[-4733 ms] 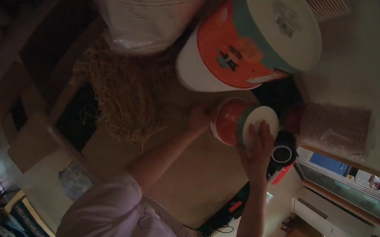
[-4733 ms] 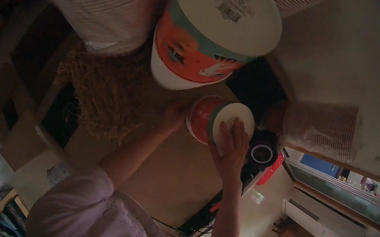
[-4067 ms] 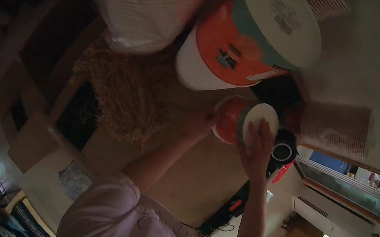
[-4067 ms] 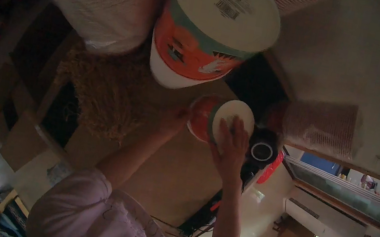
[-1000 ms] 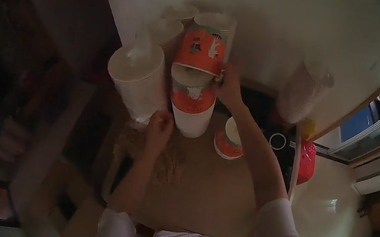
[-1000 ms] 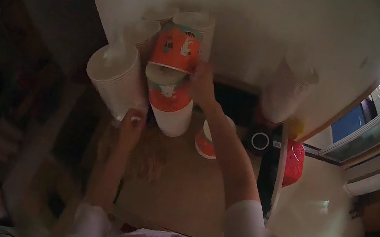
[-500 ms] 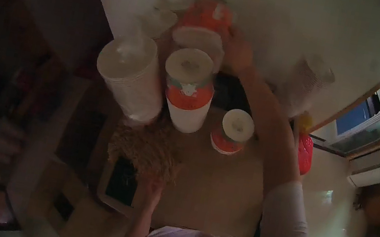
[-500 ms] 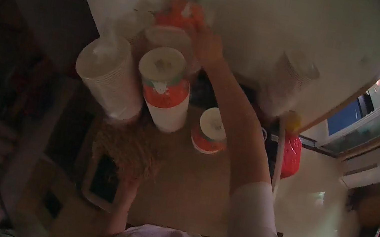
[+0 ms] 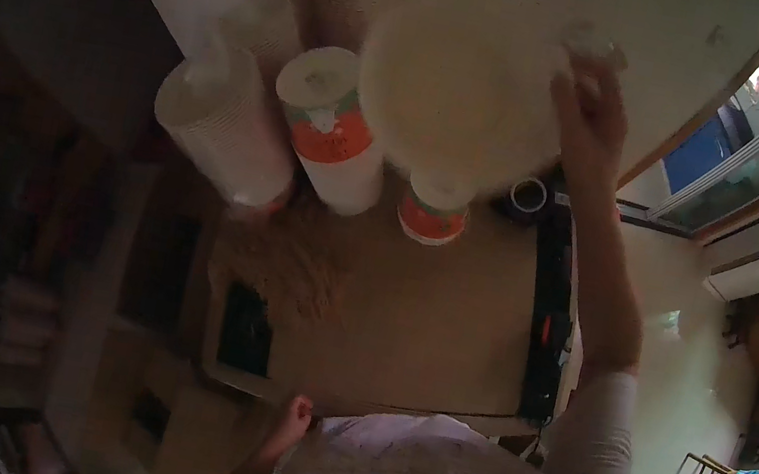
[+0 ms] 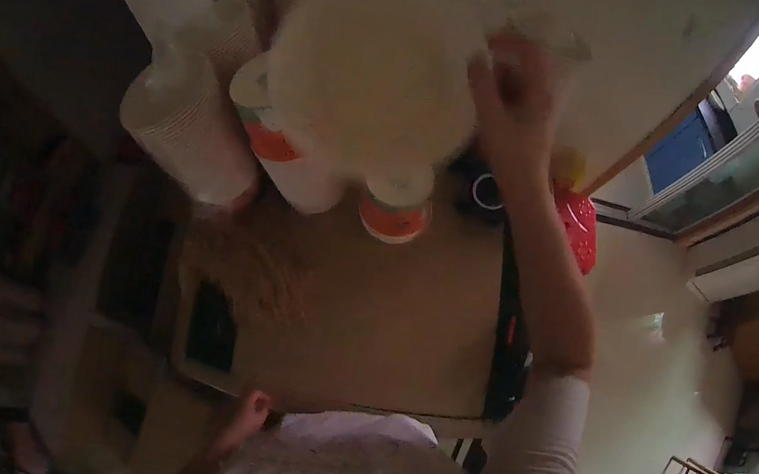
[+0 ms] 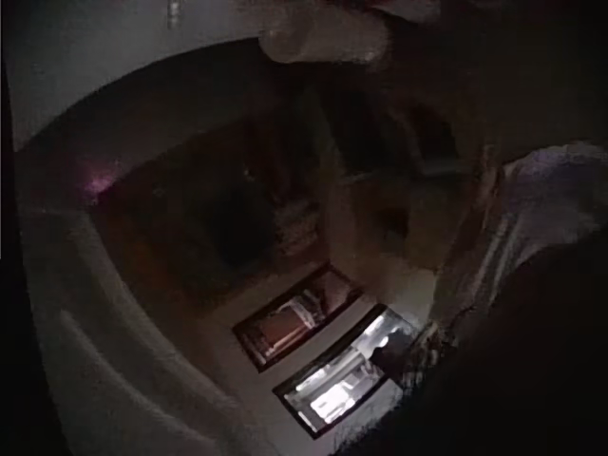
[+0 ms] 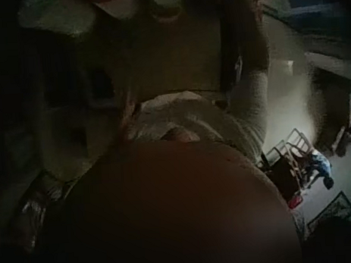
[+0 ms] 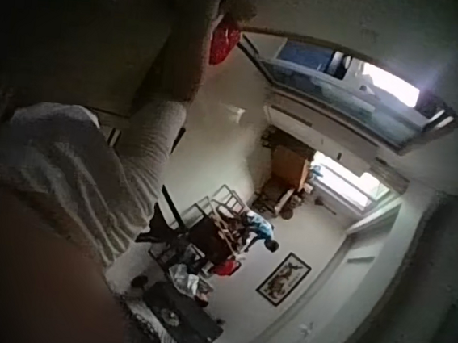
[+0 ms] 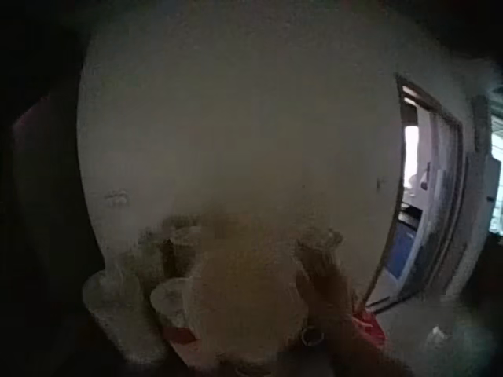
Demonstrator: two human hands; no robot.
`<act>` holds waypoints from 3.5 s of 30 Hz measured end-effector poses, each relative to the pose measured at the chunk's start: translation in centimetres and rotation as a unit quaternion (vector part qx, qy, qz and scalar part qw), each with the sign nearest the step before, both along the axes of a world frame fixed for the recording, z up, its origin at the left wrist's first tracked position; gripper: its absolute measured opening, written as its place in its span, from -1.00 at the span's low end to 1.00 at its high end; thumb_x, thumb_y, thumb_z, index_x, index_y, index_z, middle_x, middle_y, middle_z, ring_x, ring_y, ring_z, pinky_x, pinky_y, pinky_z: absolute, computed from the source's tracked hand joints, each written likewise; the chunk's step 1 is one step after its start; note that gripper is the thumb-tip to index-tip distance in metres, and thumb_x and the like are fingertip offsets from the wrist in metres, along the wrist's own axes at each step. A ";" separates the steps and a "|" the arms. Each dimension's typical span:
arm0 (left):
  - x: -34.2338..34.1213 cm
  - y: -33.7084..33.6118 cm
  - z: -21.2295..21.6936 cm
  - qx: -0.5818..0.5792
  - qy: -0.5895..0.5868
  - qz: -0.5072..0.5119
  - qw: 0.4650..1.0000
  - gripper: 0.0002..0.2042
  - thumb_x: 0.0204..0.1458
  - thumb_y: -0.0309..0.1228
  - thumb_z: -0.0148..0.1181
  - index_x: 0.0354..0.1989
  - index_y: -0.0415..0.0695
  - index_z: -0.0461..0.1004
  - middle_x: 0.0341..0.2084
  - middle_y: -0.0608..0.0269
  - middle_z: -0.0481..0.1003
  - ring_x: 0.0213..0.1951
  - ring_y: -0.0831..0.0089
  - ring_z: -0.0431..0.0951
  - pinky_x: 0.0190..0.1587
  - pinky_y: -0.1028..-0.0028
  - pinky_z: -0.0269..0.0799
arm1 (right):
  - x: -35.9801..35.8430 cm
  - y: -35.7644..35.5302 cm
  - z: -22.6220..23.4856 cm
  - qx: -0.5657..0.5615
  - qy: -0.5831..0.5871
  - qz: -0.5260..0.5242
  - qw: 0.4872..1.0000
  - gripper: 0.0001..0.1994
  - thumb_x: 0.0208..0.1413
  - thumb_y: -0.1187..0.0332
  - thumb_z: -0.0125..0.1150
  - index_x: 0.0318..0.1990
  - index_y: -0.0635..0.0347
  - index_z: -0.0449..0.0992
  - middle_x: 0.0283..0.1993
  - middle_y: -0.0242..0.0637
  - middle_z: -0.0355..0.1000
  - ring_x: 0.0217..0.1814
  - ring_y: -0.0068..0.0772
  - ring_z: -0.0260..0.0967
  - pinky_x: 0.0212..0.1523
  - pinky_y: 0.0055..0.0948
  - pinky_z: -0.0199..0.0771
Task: Inspecting and handling paper cups at a production workbench.
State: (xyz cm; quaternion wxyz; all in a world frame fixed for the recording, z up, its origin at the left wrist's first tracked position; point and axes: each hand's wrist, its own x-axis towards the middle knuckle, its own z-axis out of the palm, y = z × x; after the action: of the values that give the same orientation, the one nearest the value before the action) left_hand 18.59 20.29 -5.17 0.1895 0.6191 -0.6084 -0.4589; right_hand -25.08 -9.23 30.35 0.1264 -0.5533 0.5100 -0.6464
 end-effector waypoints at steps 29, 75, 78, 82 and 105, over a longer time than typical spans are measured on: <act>4.5 1.2 -3.4 0.346 -0.153 -0.156 0.912 -0.77 -0.01 -0.34 0.01 -0.28 -0.25 0.43 -0.44 0.06 0.48 -0.37 0.32 0.48 -0.28 0.35 0.39 | 3.5 21.9 -28.4 0.427 -0.010 0.068 0.902 -0.74 0.07 0.43 0.06 -0.06 0.10 0.30 -0.56 -0.36 0.31 -0.54 -0.59 0.26 -0.52 -0.50 0.32; -7.8 -27.7 8.6 -0.108 0.419 0.262 0.863 -0.90 0.09 -0.41 -0.03 -0.29 -0.16 0.29 -0.37 0.21 0.38 -0.30 0.43 0.37 -0.20 0.49 0.30 | 0.9 17.9 -32.3 0.390 -0.295 0.080 0.869 -0.80 0.13 0.32 0.03 -0.14 0.20 0.41 -0.40 -0.37 0.36 -0.40 -0.58 0.28 -0.36 -0.54 0.35; -10.7 -26.6 11.7 -0.321 0.093 0.185 0.924 -0.91 0.11 -0.42 -0.06 -0.34 -0.18 0.27 -0.42 0.24 0.35 -0.34 0.47 0.33 -0.22 0.51 0.27 | 1.2 18.1 -30.4 0.432 -0.176 0.129 0.875 -0.76 0.07 0.29 0.09 -0.12 0.14 0.39 -0.35 -0.24 0.37 -0.34 -0.38 0.39 -0.31 -0.43 0.42; -12.0 -26.3 13.5 -0.344 -0.006 0.195 0.919 -0.88 0.11 -0.41 -0.06 -0.41 -0.19 0.26 -0.48 0.29 0.29 -0.38 0.48 0.29 -0.25 0.50 0.26 | 2.6 17.4 -29.4 0.374 -0.097 0.124 0.914 -0.72 -0.01 0.34 0.15 -0.09 0.08 0.38 -0.34 -0.22 0.33 -0.35 -0.22 0.36 -0.32 -0.34 0.42; -18.7 -18.1 23.9 -0.283 0.069 -0.114 0.950 -0.95 -0.01 -0.57 0.04 -0.39 -0.20 0.30 -0.61 0.23 0.36 -0.56 0.46 0.36 -0.50 0.53 0.32 | 4.1 15.5 -21.3 0.119 -0.061 0.153 0.979 -0.77 -0.06 0.50 0.17 -0.18 0.20 0.46 -0.15 -0.19 0.37 -0.08 -0.22 0.33 -0.12 -0.36 0.37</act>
State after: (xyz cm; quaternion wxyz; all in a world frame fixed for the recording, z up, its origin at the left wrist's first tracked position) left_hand -0.15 2.16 18.73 0.3447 0.4338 -0.7651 -0.3281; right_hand -20.98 6.27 9.06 0.3196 -0.5656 0.4836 -0.5866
